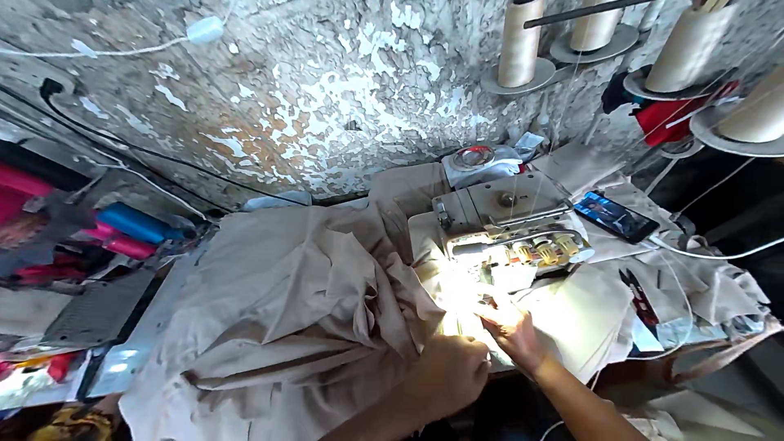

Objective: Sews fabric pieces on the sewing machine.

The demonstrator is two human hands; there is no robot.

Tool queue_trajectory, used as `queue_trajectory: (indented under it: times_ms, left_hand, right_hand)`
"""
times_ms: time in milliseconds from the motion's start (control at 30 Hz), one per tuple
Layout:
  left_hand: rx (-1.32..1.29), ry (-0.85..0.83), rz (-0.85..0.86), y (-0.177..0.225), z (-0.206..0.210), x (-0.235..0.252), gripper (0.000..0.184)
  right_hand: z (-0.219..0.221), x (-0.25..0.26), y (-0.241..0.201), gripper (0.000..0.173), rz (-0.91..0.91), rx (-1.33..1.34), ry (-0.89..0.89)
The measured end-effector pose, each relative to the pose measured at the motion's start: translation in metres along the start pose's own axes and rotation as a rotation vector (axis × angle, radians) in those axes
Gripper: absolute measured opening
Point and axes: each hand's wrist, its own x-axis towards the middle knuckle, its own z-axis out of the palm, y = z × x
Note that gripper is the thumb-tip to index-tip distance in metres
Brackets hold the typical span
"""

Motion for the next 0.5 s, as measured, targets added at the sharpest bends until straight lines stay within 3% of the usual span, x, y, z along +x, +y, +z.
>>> queue_trajectory:
  times_ms: [367,500]
  left_hand:
    - [0.021,0.036,-0.05,-0.015,-0.003,0.007,0.027]
    - [0.057,0.126,-0.028,-0.025,-0.001,0.01,0.026]
  right_hand:
    - [0.004,-0.002,-0.001,0.02,0.014,-0.041,0.03]
    - [0.005,0.0,-0.001,0.02,0.023,-0.051,0.04]
